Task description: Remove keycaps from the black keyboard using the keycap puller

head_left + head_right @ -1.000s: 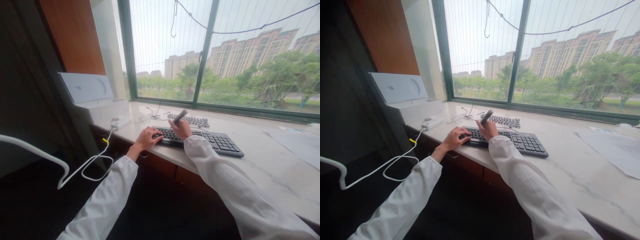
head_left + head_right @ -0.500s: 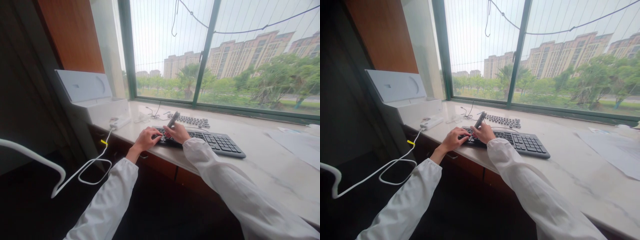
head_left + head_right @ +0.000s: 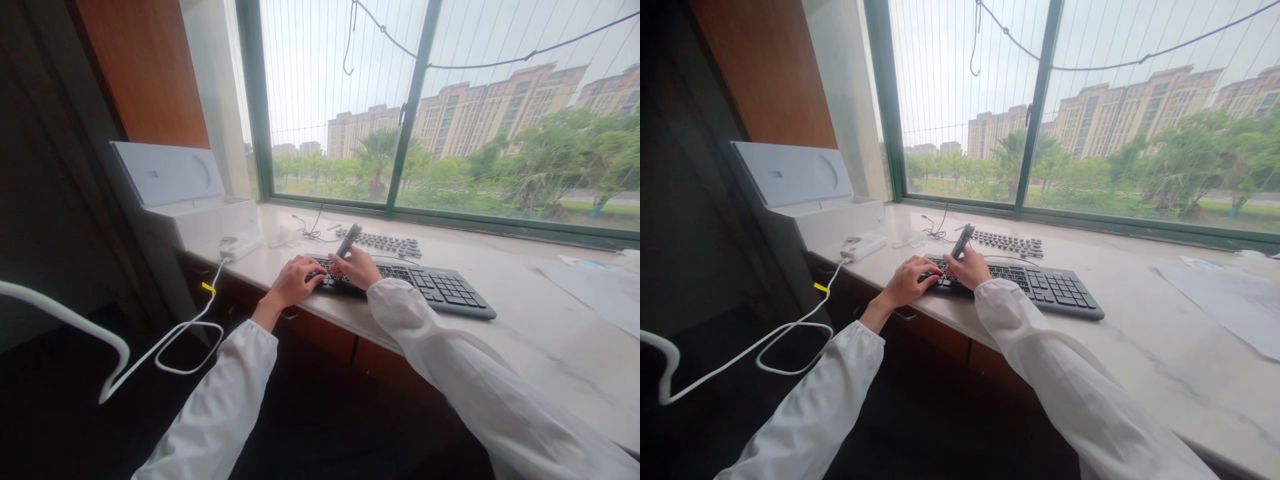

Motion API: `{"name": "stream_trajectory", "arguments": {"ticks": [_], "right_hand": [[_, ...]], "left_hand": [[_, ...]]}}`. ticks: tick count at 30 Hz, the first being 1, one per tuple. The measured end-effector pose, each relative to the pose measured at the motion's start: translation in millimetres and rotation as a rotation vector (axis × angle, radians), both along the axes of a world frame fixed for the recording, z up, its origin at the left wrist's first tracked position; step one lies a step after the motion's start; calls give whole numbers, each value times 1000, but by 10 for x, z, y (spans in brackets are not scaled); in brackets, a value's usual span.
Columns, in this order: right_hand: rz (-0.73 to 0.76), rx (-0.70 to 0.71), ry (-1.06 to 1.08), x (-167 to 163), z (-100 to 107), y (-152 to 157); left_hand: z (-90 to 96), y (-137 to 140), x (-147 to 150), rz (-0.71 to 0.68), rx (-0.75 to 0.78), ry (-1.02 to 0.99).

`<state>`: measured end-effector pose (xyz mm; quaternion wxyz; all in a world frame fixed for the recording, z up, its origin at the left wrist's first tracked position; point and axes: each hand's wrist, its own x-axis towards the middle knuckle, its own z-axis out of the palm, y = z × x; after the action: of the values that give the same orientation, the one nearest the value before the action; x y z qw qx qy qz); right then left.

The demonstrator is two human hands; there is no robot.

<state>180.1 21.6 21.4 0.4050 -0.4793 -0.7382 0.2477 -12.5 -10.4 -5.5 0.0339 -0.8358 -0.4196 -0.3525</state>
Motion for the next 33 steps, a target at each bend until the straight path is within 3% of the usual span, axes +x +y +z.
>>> {"name": "stream_trajectory", "arguments": {"ticks": [8,21,33], "right_hand": [[-11,-77,91,-37,-28,4],[-10,-78,61,-92,-30,18],[43,-225,198,-82,-57,54]], "left_hand": [[8,39,-19,-43,-66,11],[6,49,-21,-75,-76,5],[0,56,-34,-74,-102,-11]]}}
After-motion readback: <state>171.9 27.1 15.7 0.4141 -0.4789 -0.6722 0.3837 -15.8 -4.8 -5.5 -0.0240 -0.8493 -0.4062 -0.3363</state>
